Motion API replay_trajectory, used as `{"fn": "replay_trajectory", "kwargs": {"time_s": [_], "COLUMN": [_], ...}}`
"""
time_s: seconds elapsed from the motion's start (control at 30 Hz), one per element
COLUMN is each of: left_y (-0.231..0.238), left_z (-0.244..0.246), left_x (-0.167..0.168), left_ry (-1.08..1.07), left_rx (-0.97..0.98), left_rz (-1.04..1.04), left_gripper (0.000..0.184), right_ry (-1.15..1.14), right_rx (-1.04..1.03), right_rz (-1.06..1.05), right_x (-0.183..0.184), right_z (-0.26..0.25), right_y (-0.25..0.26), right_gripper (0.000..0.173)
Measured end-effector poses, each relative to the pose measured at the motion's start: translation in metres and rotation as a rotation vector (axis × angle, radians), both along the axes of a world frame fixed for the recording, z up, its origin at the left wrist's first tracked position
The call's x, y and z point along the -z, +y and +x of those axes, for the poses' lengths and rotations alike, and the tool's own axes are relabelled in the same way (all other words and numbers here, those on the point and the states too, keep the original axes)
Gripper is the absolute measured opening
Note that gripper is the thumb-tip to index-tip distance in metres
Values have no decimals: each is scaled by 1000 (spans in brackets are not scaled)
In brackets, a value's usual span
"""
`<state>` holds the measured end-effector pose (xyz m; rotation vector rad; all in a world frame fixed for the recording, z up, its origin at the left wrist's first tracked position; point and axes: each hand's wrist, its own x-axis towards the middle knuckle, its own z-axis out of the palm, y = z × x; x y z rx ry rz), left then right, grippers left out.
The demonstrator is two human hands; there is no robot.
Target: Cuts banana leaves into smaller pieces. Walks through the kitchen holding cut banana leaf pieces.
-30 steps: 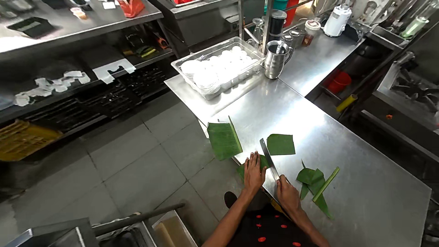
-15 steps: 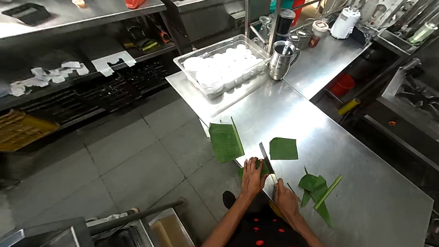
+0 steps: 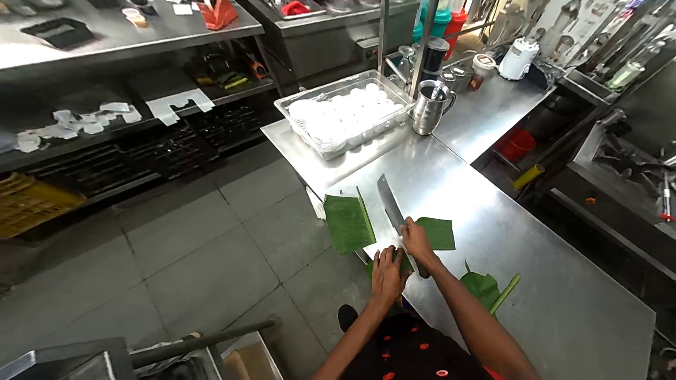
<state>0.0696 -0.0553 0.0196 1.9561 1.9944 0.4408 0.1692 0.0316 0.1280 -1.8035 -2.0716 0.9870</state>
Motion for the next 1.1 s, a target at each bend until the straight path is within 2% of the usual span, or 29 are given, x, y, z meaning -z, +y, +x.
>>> {"fn": "replay_trajectory", "kwargs": {"time_s": [0.07, 0.1, 0.13, 0.2, 0.27, 0.3, 0.4, 0.47, 0.53, 0.6, 0.67, 0.73, 0.77, 0.87, 0.93, 1.03, 1.1], "left_y": [2, 2, 3, 4, 10, 14, 27, 37, 52, 69, 61, 27, 2, -71, -88, -74, -50], "left_z": [-2, -2, -3, -8, -17, -21, -18, -6, 10, 29, 48, 66, 74, 81, 67, 21, -22], "left_x": [-6, -8, -10, -14, -24, -31, -63, -88, -102, -96, -76, -61, -60, -54, -37, -21, -23], "left_ry": [-3, -14, -39, -137, -326, -472, -948, -1188, -1342, -1423, -1427, -1369, -1336, -1209, -1115, -1039, -1039], "left_rx": [-87, -127, -154, -178, -196, -215, -323, -396, -483, -569, -604, -547, -471, -210, -213, -572, -815], "left_rz": [-27, -47, -63, -97, -149, -165, -144, -146, -177, -212, -292, -427, -522, -759, -628, -212, 3], "left_gripper": [97, 100, 95, 61, 24, 18, 20, 24, 26, 35, 50, 60, 57, 32, 29, 32, 52], "right_ry": [161, 233, 308, 424, 495, 514, 471, 442, 441, 471, 522, 561, 566, 570, 578, 583, 584], "right_rx": [61, 96, 132, 225, 330, 379, 516, 603, 684, 756, 809, 831, 832, 800, 742, 614, 507], "right_rz": [40, 62, 87, 175, 256, 271, 275, 266, 259, 271, 279, 292, 295, 288, 259, 174, 106], "right_x": [3, 2, -1, 1, 8, 9, 12, 14, 16, 15, 13, 8, 6, 6, 4, -1, -1], "right_z": [28, 44, 60, 93, 127, 145, 191, 211, 223, 228, 229, 228, 228, 227, 226, 222, 219], "right_y": [-11, -19, -28, -47, -76, -94, -151, -184, -208, -225, -235, -238, -239, -242, -241, -237, -232], "right_gripper": [39, 40, 39, 33, 29, 29, 33, 31, 28, 25, 22, 20, 20, 20, 19, 20, 23]}}
